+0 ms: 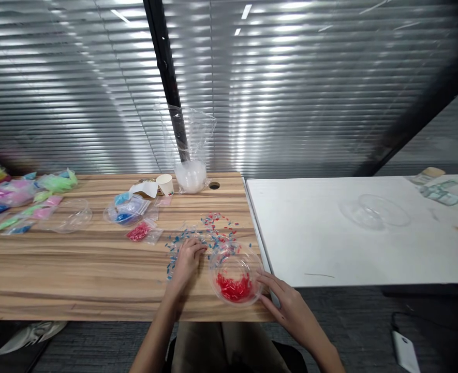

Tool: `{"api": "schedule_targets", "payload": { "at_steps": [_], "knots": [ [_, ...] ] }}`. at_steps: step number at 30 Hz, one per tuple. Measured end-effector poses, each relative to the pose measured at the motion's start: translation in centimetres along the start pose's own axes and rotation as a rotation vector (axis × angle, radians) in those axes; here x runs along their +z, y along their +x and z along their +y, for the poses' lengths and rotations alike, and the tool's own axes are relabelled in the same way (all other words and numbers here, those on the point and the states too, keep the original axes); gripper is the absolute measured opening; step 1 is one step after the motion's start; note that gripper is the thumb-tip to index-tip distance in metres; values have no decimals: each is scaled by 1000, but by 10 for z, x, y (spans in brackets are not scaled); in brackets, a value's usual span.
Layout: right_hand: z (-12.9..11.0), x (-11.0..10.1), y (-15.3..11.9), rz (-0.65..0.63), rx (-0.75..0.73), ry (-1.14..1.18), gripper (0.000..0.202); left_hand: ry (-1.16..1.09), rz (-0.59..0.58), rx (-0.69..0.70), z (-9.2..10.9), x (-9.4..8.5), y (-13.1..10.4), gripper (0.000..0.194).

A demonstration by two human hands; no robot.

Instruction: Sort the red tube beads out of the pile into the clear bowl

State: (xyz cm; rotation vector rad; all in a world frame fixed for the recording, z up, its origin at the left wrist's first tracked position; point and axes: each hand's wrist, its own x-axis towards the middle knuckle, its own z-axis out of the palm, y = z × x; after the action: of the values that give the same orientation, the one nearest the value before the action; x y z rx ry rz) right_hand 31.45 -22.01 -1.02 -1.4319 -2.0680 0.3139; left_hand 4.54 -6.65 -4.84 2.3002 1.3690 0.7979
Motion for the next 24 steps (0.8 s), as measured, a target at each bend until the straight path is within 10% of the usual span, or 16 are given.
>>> {"api": "schedule_targets", "payload": {
  "at_steps": [24],
  "knots": [
    [1,4,2,0,20,33,33,63,7,17,8,-5,0,20]
  ]
}}
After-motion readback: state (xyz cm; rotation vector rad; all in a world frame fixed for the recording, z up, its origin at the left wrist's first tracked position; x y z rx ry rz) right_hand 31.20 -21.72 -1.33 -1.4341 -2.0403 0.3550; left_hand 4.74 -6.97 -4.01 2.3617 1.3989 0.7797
